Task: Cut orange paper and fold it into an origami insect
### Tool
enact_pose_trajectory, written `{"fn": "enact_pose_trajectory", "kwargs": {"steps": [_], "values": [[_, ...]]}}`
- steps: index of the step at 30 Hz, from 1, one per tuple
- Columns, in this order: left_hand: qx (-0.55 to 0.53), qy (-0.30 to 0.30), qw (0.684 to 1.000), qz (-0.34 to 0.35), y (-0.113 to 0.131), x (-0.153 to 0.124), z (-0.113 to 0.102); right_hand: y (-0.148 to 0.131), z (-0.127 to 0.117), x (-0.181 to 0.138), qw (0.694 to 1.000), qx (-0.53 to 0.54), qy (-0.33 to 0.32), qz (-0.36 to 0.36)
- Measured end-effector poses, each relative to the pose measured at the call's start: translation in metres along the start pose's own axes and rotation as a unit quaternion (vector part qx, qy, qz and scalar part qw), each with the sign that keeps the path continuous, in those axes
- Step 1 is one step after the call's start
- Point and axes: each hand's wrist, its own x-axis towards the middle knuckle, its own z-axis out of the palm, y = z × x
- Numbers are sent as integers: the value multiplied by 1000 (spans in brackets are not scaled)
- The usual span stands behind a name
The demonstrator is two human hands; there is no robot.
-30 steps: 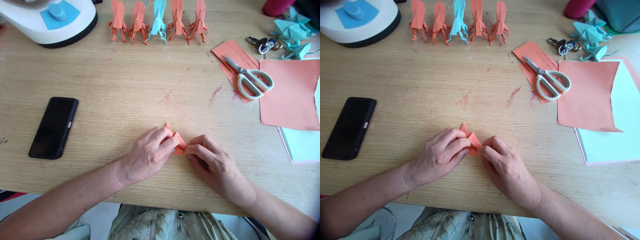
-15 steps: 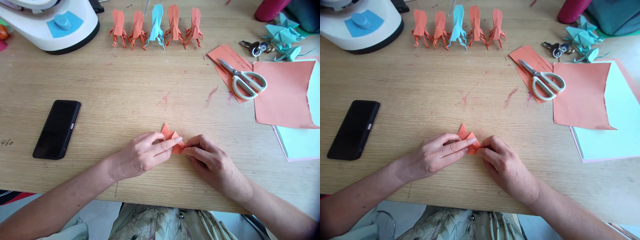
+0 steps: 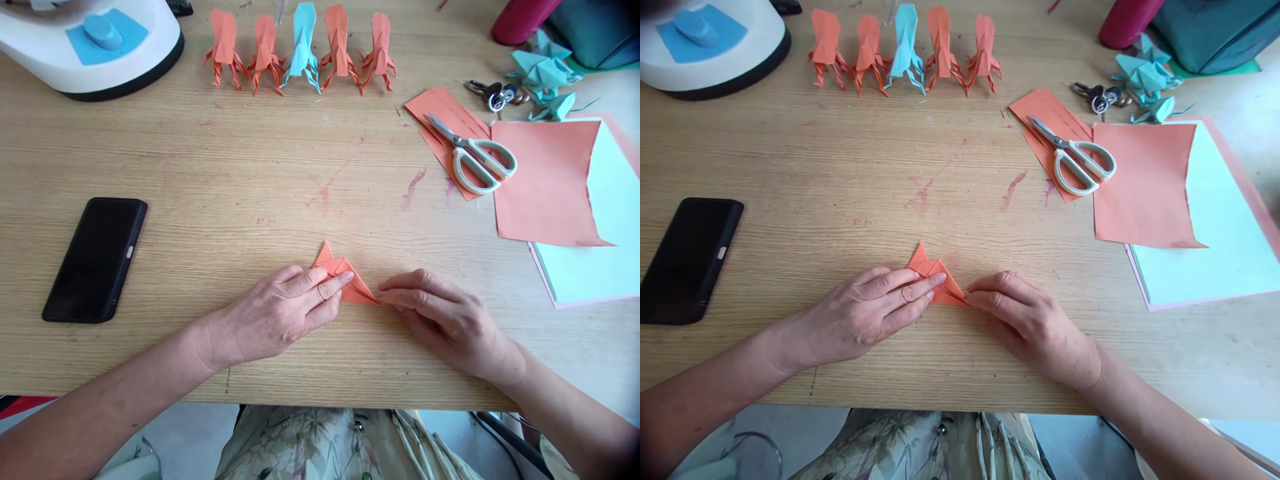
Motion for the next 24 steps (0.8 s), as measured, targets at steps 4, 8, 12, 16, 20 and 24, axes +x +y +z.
{"fn": "enact_pose_trajectory", "kwargs": {"steps": [4,8,12,16,20,24], "values": [[-34,-13,999,-2,0,-1,1,4,-5,-6,991,-79,-62,-88],[-60,-16,998,-2,0,-3,4,9,-8,-7,975,-130,-99,-149],[-67,-7,998,2,0,-2,4,10,-11,-6,969,-148,-109,-166],[-77,-29,997,-11,1,-1,-1,8,-12,-5,966,-161,-117,-165],[-77,-55,995,-25,3,-1,-3,7,-13,-4,963,-169,-126,-171],[-77,-71,994,-35,5,-2,-3,7,-12,-4,963,-168,-118,-176]]}}
